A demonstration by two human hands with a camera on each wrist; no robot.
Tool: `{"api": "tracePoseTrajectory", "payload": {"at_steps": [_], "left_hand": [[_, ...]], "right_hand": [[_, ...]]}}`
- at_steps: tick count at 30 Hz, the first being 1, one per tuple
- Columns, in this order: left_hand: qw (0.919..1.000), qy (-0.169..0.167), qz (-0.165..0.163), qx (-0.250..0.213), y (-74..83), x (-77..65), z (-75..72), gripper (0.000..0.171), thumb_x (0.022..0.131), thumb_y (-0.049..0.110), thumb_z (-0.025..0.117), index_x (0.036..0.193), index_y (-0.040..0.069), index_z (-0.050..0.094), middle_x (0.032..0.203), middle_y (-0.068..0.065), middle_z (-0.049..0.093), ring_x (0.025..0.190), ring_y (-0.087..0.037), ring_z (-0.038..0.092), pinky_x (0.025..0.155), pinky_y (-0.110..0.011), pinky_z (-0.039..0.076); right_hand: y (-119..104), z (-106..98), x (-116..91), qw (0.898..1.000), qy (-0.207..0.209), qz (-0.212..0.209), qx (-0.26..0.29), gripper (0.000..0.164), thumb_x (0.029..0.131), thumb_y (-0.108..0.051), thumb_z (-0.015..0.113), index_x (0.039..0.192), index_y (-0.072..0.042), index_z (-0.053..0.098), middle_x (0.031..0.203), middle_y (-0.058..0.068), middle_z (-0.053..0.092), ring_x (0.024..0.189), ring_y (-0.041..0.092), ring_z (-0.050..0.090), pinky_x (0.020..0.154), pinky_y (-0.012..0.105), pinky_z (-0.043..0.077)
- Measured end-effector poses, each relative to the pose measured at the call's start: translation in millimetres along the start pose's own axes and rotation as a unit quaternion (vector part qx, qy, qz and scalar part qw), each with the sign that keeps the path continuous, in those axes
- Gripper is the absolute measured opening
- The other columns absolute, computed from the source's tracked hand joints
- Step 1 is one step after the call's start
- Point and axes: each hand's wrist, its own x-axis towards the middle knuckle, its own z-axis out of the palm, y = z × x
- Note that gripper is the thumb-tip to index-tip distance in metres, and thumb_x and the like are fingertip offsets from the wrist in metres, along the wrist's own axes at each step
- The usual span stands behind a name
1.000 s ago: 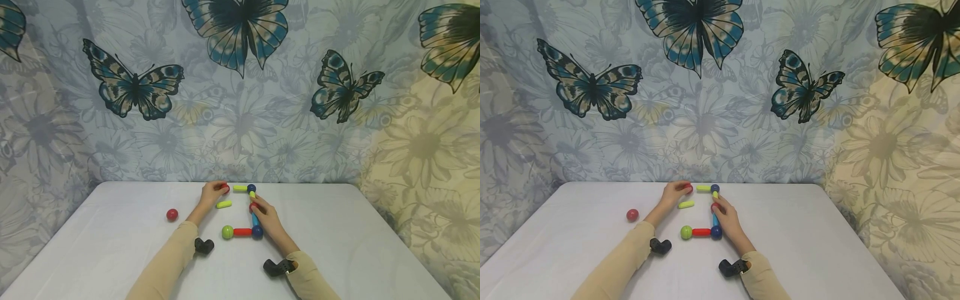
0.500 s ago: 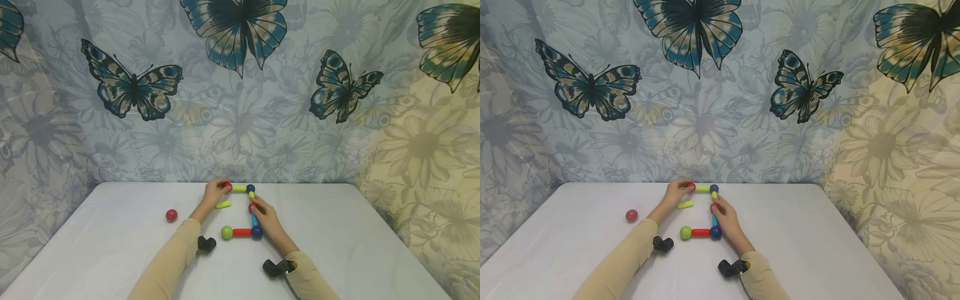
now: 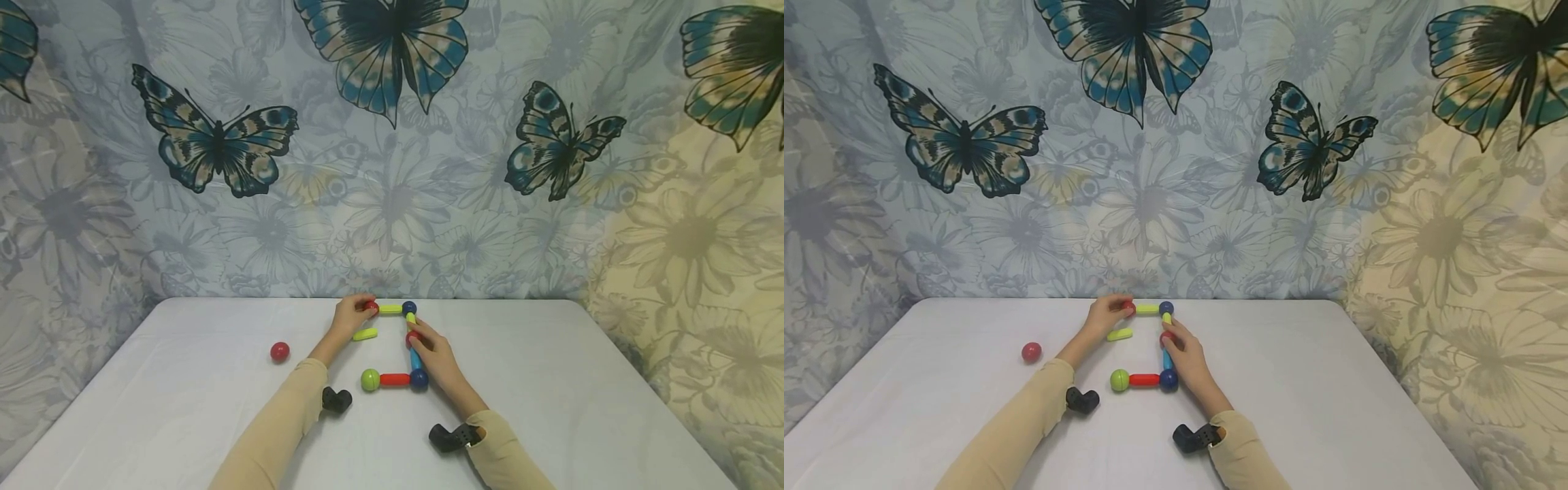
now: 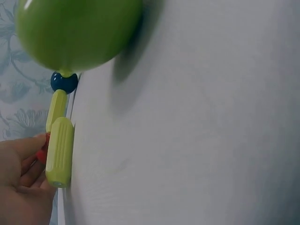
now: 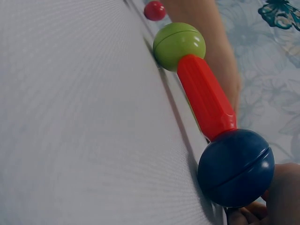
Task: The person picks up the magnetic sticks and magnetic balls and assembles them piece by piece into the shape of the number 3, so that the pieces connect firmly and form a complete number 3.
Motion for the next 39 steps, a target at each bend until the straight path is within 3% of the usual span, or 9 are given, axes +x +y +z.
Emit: {"api": "tracePoseTrajectory", "payload": {"at_steps": [8,17,26,34,39], "left_hand": [[0.9994,-0.033,-0.005,-0.007,1.8,-7.1,-7.2,0.044,0.087,0.008,0.071,0.128,-0.004,0.059,0.127,-0.022,0.063,0.119,-0.035,0.061,0.100,-0.040,0.051],[0.9992,-0.022,-0.007,-0.032,0.4,-20.8,-23.4,0.049,0.087,0.009,0.072,0.132,-0.002,0.057,0.132,-0.020,0.062,0.123,-0.034,0.059,0.103,-0.040,0.048],[0.9986,-0.031,-0.010,-0.041,-2.9,-35.3,-31.8,0.053,0.083,0.009,0.075,0.132,-0.001,0.057,0.133,-0.020,0.061,0.125,-0.034,0.057,0.105,-0.040,0.046],[0.9938,-0.044,-0.034,-0.097,-4.2,-49.3,-34.1,0.043,0.083,0.006,0.075,0.123,-0.002,0.062,0.125,-0.021,0.065,0.121,-0.036,0.061,0.100,-0.039,0.050],[0.9942,-0.067,-0.017,-0.083,-8.4,-50.5,-34.1,0.037,0.082,0.004,0.076,0.117,-0.001,0.066,0.118,-0.020,0.068,0.112,-0.033,0.066,0.093,-0.033,0.055]], "right_hand": [[0.8,-0.6,0.1,1.000,0.000,0.000,0.000,0.037,0.097,-0.010,0.057,0.134,-0.006,0.058,0.153,0.013,0.041,0.144,0.034,0.035,0.115,0.047,0.032],[-1.0,-1.2,-0.7,1.000,0.003,-0.003,-0.006,0.037,0.097,-0.009,0.057,0.133,-0.005,0.059,0.152,0.014,0.043,0.143,0.034,0.037,0.115,0.047,0.033],[-1.6,-2.1,-0.5,1.000,0.002,-0.002,-0.008,0.037,0.097,-0.009,0.057,0.134,-0.005,0.058,0.153,0.015,0.041,0.144,0.035,0.035,0.115,0.048,0.033],[-3.2,-1.0,-0.7,1.000,0.004,-0.001,-0.001,0.037,0.096,-0.009,0.058,0.133,-0.004,0.059,0.152,0.015,0.042,0.144,0.035,0.036,0.116,0.048,0.032],[-2.6,0.1,-0.3,1.000,0.004,-0.002,-0.008,0.036,0.097,-0.009,0.058,0.133,-0.003,0.059,0.152,0.015,0.043,0.143,0.036,0.036,0.115,0.049,0.032]]}}
